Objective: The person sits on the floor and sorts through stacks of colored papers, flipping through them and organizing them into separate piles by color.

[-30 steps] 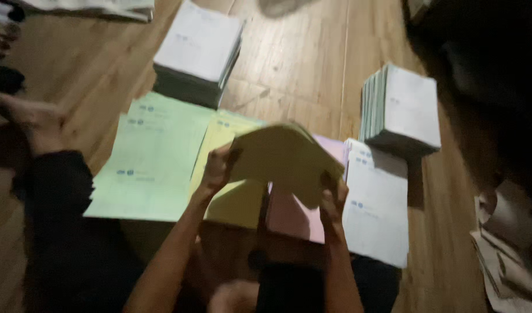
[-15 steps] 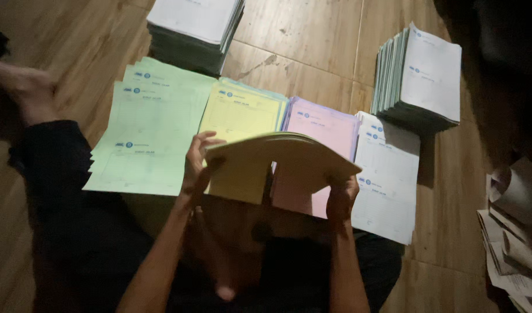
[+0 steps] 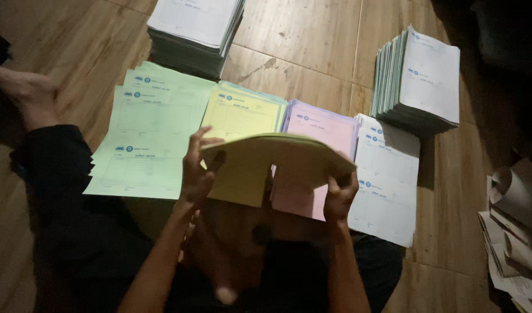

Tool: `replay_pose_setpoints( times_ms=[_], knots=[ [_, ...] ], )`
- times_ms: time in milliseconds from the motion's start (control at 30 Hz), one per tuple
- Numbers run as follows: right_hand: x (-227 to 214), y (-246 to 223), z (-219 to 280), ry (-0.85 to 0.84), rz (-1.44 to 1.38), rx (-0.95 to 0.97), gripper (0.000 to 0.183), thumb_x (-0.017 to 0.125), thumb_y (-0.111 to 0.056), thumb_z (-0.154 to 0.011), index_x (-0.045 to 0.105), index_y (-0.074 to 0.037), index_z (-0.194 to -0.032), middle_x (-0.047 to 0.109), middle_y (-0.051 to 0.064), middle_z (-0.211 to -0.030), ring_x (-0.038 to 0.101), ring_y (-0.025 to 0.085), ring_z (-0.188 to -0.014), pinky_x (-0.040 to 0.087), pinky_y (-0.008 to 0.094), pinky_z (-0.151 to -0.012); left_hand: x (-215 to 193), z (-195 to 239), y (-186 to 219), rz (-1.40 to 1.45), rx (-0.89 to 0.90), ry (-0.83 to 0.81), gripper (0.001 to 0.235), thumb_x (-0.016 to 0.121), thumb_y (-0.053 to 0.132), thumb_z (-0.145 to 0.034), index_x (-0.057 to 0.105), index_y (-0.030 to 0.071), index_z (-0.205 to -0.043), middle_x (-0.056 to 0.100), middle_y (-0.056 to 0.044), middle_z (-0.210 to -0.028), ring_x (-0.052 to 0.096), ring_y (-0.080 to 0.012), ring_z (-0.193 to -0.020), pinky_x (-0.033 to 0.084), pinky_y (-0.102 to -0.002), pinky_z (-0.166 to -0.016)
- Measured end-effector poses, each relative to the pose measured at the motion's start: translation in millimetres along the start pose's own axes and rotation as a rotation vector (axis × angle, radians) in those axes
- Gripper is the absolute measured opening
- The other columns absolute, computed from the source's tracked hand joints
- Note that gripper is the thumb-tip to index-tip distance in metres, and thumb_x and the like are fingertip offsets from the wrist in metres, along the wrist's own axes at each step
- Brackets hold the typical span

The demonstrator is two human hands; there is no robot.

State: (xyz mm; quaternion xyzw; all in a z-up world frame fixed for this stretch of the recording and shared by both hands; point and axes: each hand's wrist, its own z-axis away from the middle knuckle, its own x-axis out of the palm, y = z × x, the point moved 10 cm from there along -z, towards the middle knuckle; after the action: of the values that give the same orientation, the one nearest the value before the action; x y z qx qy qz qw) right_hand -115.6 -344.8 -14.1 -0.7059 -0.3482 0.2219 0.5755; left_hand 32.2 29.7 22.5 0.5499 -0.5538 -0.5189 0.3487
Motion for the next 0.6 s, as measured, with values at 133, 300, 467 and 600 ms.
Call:
replay_pose_setpoints(
  times_ms=[133, 300, 467, 600],
  knots=[
    [15, -57, 6, 0.023, 0.331, -0.186, 0.081, 0.066, 0.015, -0.086, 0.036, -0.006, -0.158, 0.054, 0.018, -0.135, 0.059, 0.029, -0.117, 0.052, 0.051, -0.108, -9, 3, 48, -0.138, 0.233, 0.071, 0.078, 0.068, -0.008, -0.091, 0.036, 0.009, -0.16, 0.058, -0.026, -0.139, 0.062, -0.0517, -0.126, 0.056, -0.064, -0.099],
    [33, -109, 3, -0.041, 0.683, -0.495, 0.067, 0.069, 0.01, -0.093, 0.05, -0.006, -0.156, 0.045, 0.02, -0.153, 0.06, 0.042, -0.124, 0.058, 0.051, -0.096, 7, -7, 60, -0.559, 0.458, 0.034, 0.079, 0.073, -0.014, -0.083, 0.056, 0.018, -0.153, 0.045, -0.02, -0.154, 0.062, -0.0446, -0.131, 0.061, -0.062, -0.098],
    [37, -117, -1, -0.031, 0.906, -0.624, 0.037, 0.072, 0.007, -0.101, 0.076, -0.012, -0.133, 0.057, 0.018, -0.139, 0.073, 0.043, -0.1, 0.061, 0.054, -0.089, 3, -13, 54, -0.701, 0.502, 0.116, 0.042, 0.074, -0.001, -0.097, 0.073, 0.015, -0.136, 0.051, -0.016, -0.151, 0.067, -0.0375, -0.126, 0.066, -0.049, -0.091],
    [33, -118, -2, 0.018, 0.869, -0.609, 0.03, 0.075, 0.002, -0.103, 0.078, -0.012, -0.129, 0.061, 0.016, -0.135, 0.075, 0.039, -0.101, 0.062, 0.049, -0.087, -5, -19, 46, -0.628, 0.475, 0.131, 0.04, 0.075, 0.001, -0.098, 0.074, 0.014, -0.136, 0.052, -0.015, -0.15, 0.067, -0.037, -0.128, 0.065, -0.044, -0.091]
  ],
)
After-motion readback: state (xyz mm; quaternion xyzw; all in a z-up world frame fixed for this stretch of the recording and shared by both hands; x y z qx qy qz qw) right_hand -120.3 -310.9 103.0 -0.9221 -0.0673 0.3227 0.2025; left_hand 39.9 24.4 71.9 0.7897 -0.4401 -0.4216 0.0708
